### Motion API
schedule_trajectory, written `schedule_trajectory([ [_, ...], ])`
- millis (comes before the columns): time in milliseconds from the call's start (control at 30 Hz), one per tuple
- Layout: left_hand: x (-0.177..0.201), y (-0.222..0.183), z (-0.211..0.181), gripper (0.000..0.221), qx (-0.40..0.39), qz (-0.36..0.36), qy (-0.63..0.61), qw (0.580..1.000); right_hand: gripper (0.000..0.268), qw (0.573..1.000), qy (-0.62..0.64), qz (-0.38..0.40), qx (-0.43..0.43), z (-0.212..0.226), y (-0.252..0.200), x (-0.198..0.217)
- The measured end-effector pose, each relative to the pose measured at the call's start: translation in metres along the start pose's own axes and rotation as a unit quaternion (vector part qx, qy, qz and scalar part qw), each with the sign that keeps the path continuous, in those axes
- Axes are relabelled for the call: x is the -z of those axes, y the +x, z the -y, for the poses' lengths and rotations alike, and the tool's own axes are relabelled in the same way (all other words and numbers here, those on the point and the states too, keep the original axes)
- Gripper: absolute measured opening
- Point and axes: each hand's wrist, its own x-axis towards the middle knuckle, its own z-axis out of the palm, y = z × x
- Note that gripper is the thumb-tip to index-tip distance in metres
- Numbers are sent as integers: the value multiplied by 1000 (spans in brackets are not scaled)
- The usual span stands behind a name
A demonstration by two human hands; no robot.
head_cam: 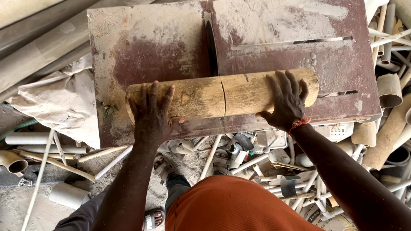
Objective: The person cuts a bamboo pole using a table saw, rotating the pole by hand to complete the cut around its circumference.
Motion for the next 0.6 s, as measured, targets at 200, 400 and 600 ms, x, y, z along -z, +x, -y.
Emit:
schedule_trajectory([
  [200, 0, -1, -2, 106, -6, -13, -10, 1000, 127, 1000, -4, -4, 24, -4, 2, 2],
  [400, 2, 4, -4, 106, -13, 0, 6, 1000, 126, 999, -10, -2, 40, -7, 11, 8],
  [600, -3, -1, -6, 107, -13, -5, 13, 1000, 125, 999, -17, 5, 30, -2, 8, 10],
])
